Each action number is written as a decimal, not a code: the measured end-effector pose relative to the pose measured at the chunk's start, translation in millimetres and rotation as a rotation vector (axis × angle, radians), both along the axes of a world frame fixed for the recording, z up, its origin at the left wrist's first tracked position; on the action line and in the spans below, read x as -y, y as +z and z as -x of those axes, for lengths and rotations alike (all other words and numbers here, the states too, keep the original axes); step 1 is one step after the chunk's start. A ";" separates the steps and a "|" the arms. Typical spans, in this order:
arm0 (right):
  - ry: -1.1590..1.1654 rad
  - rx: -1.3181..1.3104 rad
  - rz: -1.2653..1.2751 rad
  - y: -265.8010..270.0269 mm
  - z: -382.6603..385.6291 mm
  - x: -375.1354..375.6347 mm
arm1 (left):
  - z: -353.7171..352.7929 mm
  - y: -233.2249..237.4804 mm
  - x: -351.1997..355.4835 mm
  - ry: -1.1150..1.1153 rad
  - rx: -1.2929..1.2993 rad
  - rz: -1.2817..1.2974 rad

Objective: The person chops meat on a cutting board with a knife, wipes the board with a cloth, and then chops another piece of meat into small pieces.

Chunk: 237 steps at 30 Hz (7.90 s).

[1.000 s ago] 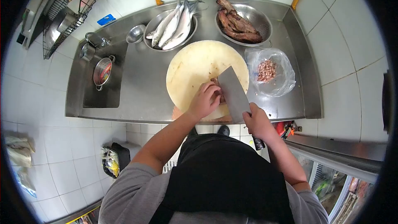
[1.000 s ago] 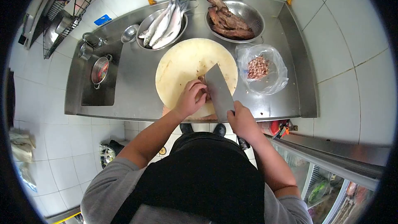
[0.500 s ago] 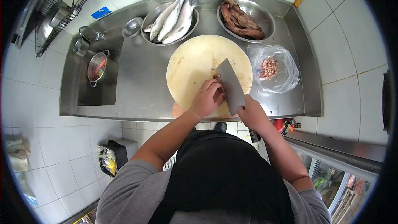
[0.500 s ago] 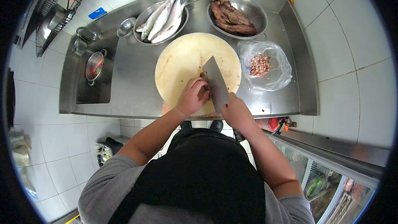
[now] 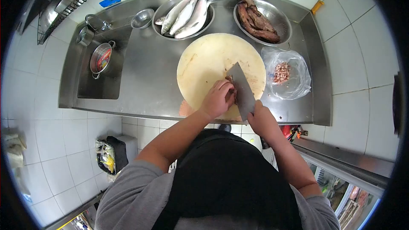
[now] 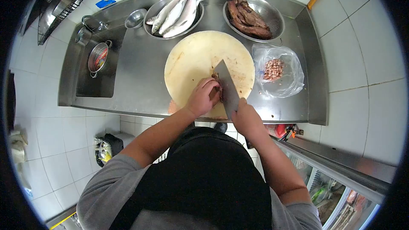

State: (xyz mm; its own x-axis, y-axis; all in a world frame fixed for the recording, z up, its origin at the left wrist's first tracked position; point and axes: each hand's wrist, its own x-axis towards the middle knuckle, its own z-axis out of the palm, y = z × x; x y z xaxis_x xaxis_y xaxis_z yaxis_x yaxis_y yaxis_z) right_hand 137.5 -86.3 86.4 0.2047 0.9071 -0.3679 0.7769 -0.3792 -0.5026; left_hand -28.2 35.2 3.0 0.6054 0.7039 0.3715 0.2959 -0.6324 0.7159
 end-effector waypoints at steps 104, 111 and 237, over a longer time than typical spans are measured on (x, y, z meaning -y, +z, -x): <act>-0.038 -0.062 -0.032 -16.5 -7.5 -27.7 | -19.1 -13.3 17.2 0.193 -0.074 -0.101; 0.016 -0.047 -0.006 3.8 -10.5 5.7 | -19.2 -9.7 21.4 0.145 -0.068 -0.091; 0.402 0.120 -0.083 0.9 -25.9 17.3 | -29.9 -7.0 30.7 0.753 0.053 0.361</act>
State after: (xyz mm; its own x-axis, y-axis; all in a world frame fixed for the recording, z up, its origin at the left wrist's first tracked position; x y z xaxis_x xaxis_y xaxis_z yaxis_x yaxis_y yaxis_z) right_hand 163.4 -103.6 87.3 -0.1346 0.9489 -0.2856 0.9096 0.0040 -0.4155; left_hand 1.7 4.6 -4.0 -0.0863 0.9944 0.0608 0.5076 -0.0087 0.8616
